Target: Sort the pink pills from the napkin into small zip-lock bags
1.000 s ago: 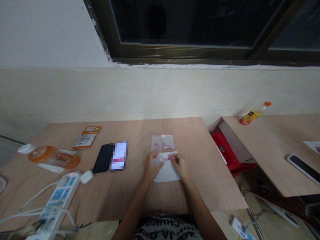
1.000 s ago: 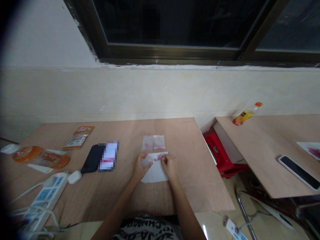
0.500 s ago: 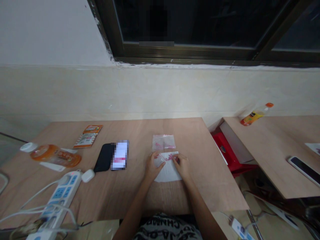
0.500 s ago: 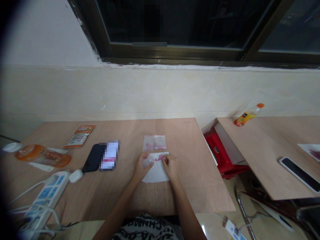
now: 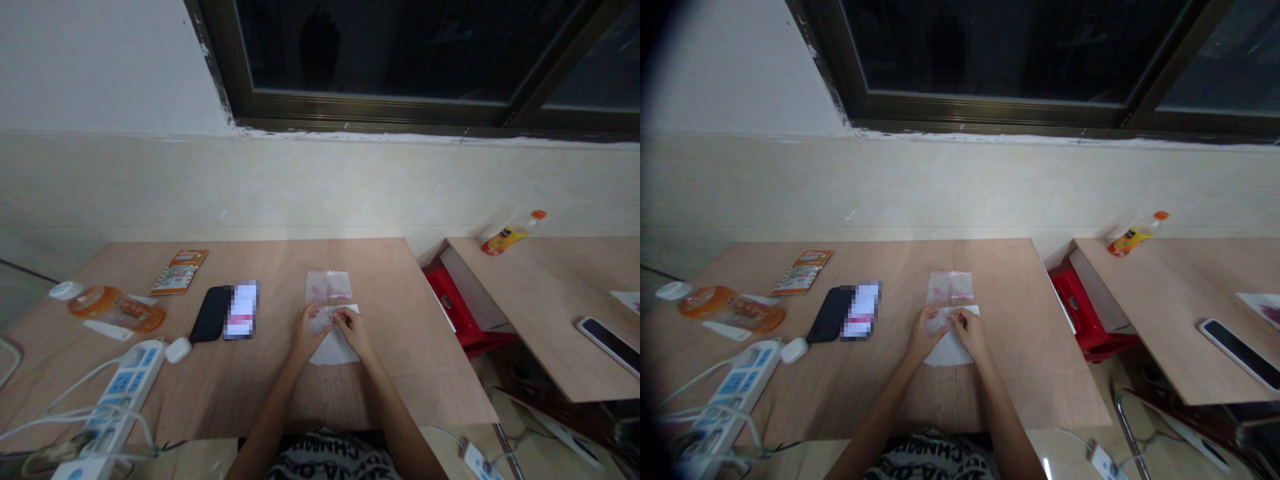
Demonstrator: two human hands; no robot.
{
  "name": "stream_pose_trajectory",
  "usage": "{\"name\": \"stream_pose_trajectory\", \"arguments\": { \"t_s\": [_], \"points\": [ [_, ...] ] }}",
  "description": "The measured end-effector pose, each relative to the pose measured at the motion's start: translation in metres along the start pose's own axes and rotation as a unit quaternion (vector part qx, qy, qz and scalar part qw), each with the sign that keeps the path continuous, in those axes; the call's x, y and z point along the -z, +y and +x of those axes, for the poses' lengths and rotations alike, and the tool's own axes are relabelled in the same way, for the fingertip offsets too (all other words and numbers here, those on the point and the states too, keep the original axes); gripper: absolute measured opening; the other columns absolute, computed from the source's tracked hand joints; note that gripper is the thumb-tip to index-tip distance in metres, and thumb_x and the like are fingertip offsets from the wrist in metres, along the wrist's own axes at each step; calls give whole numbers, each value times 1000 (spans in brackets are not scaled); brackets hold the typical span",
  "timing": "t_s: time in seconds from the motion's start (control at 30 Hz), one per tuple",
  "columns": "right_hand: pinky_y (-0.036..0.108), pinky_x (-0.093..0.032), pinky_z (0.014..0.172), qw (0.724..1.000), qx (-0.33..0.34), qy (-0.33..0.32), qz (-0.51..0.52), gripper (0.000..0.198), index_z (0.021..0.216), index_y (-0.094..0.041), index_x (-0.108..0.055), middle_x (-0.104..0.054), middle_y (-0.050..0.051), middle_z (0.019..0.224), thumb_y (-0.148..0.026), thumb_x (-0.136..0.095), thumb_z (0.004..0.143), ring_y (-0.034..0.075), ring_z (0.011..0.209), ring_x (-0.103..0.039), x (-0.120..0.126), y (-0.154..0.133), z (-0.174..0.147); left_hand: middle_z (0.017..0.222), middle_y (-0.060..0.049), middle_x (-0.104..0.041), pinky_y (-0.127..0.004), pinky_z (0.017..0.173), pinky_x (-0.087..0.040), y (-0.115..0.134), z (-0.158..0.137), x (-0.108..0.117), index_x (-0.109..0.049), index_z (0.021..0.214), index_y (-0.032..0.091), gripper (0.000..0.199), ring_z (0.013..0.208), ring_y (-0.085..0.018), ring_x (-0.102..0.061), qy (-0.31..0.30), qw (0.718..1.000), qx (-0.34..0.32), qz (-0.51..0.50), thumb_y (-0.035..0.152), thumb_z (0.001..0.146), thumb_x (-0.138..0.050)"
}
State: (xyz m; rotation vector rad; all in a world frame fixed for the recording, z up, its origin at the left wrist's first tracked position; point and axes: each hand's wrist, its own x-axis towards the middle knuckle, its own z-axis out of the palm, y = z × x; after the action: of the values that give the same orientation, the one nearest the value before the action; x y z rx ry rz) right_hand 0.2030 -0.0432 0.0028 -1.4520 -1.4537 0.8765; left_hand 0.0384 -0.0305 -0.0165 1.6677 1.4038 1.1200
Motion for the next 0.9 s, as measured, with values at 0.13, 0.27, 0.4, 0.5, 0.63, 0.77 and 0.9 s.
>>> {"name": "stream_pose_trajectory", "arguments": {
  "t_s": [0.13,0.27,0.4,0.5,0.63,0.77,0.9],
  "points": [
    [25,-41,56,1000,4,18,10,40,81,-18,-69,-67,4,69,-52,-50,90,16,59,-56,5,3,-1,105,-7,-67,-41,89,-50,0,0,0,-54,121,20,63,95,-22,-62,-5,1000,12,-8,28,63,-77],
    [24,-37,50,997,-8,57,-42,36,84,-19,-71,-59,0,59,-50,-54,87,14,50,-49,16,9,-6,105,-7,-67,-42,90,-50,-4,0,-2,-54,120,20,65,95,-23,-63,2,1000,16,-12,26,61,-78],
    [24,-36,50,990,-21,55,-130,27,87,-21,-71,-57,-2,57,-43,-57,85,14,48,-50,24,15,-9,106,-8,-67,-46,92,-49,-4,0,-2,-55,121,20,64,95,-24,-63,-1,1000,13,-2,27,61,-78],
    [25,-37,54,983,-18,33,-181,20,86,-22,-71,-58,-2,58,-37,-58,84,14,52,-53,25,15,-10,106,-8,-67,-45,92,-50,-2,-1,-1,-55,120,21,63,95,-23,-63,0,1000,8,7,27,62,-78],
    [25,-38,56,974,-15,24,-226,15,85,-23,-71,-61,-2,59,-32,-60,83,15,54,-55,23,12,-10,106,-7,-67,-45,90,-50,-1,-1,0,-55,120,21,63,94,-23,-63,0,1000,2,9,28,63,-78],
    [27,-39,61,968,-6,17,-249,15,86,-23,-72,-63,-1,60,-30,-59,84,16,57,-58,22,9,-10,106,-6,-67,-44,89,-51,-1,-1,-1,-56,119,22,61,93,-23,-63,1,1000,4,2,28,63,-78],
    [27,-40,64,969,-10,10,-248,18,87,-21,-72,-63,-1,61,-30,-56,86,16,58,-58,23,7,-10,105,-7,-67,-43,88,-51,-1,-1,-1,-55,119,22,62,93,-23,-63,3,1000,3,3,26,61,-79]
  ]
}}
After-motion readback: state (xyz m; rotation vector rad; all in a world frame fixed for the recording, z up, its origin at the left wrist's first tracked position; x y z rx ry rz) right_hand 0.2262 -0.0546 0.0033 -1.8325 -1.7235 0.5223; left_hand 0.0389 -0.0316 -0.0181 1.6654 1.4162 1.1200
